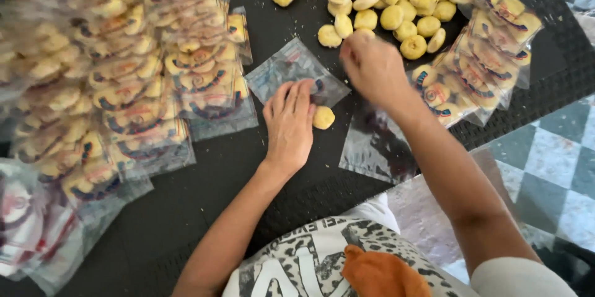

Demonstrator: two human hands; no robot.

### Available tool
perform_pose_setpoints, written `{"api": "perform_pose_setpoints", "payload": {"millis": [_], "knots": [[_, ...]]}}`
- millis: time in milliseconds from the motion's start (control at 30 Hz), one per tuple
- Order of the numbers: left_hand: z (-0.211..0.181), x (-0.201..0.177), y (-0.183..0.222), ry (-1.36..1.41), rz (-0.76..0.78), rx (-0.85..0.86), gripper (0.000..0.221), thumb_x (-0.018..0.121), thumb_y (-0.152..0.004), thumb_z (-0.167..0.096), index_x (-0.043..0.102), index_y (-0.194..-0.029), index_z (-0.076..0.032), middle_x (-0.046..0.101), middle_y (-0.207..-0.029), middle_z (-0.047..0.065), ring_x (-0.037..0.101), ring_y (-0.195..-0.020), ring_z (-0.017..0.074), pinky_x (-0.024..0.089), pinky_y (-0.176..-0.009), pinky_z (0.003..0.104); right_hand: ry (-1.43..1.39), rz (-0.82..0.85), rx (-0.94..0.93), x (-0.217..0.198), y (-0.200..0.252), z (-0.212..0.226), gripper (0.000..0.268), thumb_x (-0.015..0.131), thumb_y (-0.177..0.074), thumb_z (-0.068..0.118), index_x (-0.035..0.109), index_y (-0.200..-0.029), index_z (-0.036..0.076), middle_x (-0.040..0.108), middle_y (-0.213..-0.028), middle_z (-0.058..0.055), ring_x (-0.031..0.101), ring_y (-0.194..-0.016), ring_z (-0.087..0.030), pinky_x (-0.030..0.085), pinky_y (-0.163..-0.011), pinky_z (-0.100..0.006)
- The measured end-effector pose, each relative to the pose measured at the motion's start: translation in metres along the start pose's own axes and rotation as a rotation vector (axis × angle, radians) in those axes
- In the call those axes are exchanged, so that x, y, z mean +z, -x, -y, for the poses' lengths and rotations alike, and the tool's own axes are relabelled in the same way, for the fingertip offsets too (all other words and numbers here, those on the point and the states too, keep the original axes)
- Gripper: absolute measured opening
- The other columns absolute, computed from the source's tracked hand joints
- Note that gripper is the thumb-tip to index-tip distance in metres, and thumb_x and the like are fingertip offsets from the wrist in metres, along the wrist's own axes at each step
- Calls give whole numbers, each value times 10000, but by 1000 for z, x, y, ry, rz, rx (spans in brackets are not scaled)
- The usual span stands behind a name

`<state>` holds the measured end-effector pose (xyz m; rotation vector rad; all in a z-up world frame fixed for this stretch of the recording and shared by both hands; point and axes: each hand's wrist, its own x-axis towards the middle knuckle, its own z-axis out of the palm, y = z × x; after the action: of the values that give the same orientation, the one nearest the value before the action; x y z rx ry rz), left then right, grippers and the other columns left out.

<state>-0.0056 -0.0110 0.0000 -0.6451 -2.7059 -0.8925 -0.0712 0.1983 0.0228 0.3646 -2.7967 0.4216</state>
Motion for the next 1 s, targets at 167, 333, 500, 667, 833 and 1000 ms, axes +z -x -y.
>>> {"api": "perform_pose_setpoints", "payload": {"millis": [167,333,500,667,833,1000], "knots": [[12,3,-6,25,19,-55,445,440,-1007,-43,360,-1439,-119,440,-1418,65,323,-1342,261,212,-1068,482,-24,333,-47,-34,43,66,394,727,-760,443,638,-994,139,679,-858,-68,680,-844,-297,532,-742,-409],[13,3,-9,34,57,-59,520,468,-958,4,344,-1439,-147,436,-1427,50,318,-1346,256,225,-1058,499,20,138,-85,-5,78,67,413,678,-826,336,545,-1138,101,561,-971,-54,574,-983,-274,460,-772,-372],[10,9,-7,44,3,-65,465,498,-990,-45,372,-1431,-121,447,-1421,67,319,-1345,268,226,-1043,497,-61,-137,-48,-23,74,63,334,724,-862,354,562,-962,80,522,-798,-56,592,-790,-271,490,-699,-330],[6,1,-9,78,3,-77,432,468,-1020,-106,365,-1440,-116,448,-1436,79,335,-1335,275,234,-1045,496,-202,-7,29,-1,51,70,267,718,-841,303,573,-924,95,623,-781,-89,649,-790,-319,511,-676,-409],[1,-7,-10,23,30,-73,402,434,-1036,-194,389,-1428,-113,458,-1420,66,336,-1326,259,237,-1039,490,-268,-82,126,-9,5,19,72,697,-853,192,661,-905,157,658,-742,-24,672,-735,-263,513,-661,-361],[-13,-18,-21,-311,-182,127,484,780,-824,-319,562,-1212,-127,604,-1178,-30,517,-1097,211,339,-873,400,139,16,-132,23,-45,-21,436,757,-870,294,632,-1232,86,640,-1103,-88,517,-1040,-296,449,-813,-445]]}}
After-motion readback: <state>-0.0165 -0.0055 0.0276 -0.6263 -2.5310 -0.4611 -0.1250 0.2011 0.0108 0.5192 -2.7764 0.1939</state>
